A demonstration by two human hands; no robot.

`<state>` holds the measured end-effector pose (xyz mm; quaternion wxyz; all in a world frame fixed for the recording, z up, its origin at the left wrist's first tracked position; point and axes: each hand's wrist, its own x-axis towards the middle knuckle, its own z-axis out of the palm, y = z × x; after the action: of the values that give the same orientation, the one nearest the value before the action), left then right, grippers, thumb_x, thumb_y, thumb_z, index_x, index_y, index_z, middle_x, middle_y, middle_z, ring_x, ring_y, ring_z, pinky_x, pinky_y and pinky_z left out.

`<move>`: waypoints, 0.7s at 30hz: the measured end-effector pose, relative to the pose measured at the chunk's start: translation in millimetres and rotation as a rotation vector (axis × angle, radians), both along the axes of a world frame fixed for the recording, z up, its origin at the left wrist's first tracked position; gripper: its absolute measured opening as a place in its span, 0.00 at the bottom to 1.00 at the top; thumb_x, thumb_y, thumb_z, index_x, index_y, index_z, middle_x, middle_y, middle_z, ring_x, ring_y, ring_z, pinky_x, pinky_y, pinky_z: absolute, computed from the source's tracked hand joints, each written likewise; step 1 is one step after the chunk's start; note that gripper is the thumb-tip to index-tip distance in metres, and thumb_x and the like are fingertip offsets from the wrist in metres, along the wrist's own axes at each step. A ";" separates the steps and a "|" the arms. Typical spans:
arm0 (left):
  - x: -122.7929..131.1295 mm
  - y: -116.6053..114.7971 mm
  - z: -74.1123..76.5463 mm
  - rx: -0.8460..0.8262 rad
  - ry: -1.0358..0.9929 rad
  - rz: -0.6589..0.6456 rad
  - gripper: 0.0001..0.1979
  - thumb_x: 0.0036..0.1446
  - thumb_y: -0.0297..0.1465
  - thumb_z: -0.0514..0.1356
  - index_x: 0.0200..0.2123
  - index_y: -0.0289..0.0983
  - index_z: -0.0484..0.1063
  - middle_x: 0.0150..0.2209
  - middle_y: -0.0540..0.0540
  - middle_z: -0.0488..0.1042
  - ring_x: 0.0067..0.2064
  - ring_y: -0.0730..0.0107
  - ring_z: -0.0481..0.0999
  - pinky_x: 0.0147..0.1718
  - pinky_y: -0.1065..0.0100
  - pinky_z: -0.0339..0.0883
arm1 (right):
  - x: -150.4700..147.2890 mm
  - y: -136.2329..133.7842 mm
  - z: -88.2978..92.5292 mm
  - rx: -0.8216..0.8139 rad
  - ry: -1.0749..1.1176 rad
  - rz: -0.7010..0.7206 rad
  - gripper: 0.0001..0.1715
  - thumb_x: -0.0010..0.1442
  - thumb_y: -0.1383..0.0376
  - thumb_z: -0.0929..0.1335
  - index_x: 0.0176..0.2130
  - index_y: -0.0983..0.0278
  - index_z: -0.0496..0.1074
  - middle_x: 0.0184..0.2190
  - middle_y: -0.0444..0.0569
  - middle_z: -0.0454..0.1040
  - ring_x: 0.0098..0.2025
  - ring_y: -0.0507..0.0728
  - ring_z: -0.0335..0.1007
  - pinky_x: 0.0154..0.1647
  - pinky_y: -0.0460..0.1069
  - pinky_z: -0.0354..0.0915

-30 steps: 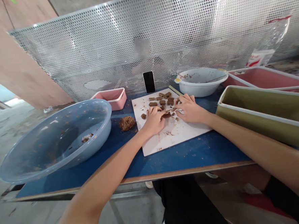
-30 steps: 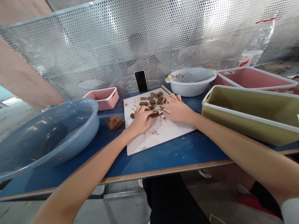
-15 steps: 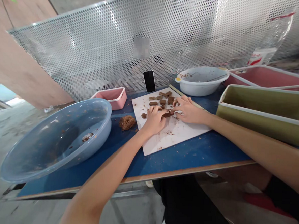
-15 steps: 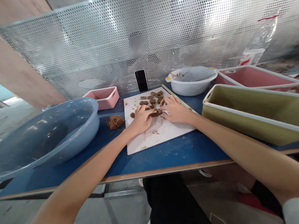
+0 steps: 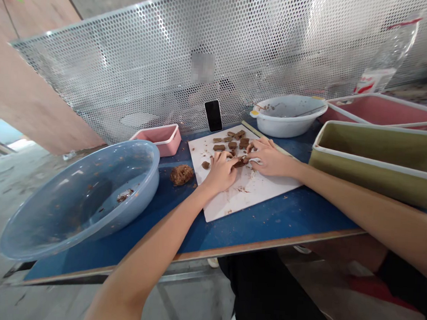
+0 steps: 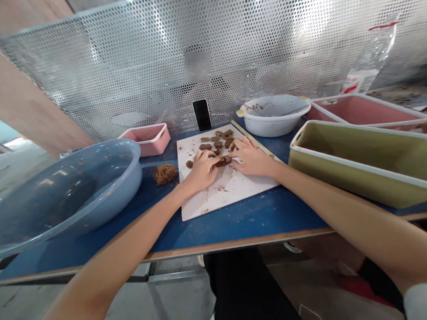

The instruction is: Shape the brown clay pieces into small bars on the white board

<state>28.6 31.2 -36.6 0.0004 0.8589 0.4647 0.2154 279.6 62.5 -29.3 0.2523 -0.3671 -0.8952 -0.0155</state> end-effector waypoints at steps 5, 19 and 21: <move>-0.6 0.6 -0.3 0.027 -0.037 -0.001 0.27 0.69 0.26 0.54 0.67 0.43 0.77 0.59 0.37 0.72 0.63 0.45 0.64 0.66 0.45 0.62 | -0.2 0.1 0.9 0.008 0.013 -0.008 0.16 0.68 0.62 0.67 0.43 0.56 0.86 0.56 0.57 0.76 0.62 0.73 0.67 0.64 0.71 0.62; -0.3 -0.2 0.0 0.013 -0.007 0.002 0.21 0.71 0.26 0.56 0.58 0.42 0.83 0.59 0.38 0.73 0.64 0.45 0.63 0.66 0.45 0.61 | -2.1 -4.1 4.3 -0.030 0.007 0.000 0.15 0.69 0.61 0.68 0.44 0.56 0.87 0.57 0.57 0.76 0.62 0.72 0.67 0.66 0.71 0.62; -0.4 -0.5 0.7 0.013 -0.014 0.002 0.21 0.71 0.26 0.56 0.58 0.43 0.84 0.59 0.38 0.73 0.64 0.45 0.63 0.66 0.45 0.61 | -1.8 -3.5 4.3 -0.027 0.014 0.004 0.15 0.69 0.62 0.68 0.44 0.56 0.87 0.57 0.57 0.76 0.62 0.72 0.67 0.66 0.71 0.62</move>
<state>28.1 30.7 -35.9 -0.0022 0.8569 0.4641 0.2244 277.8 59.0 -25.1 0.2534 -0.3689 -0.8942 -0.0005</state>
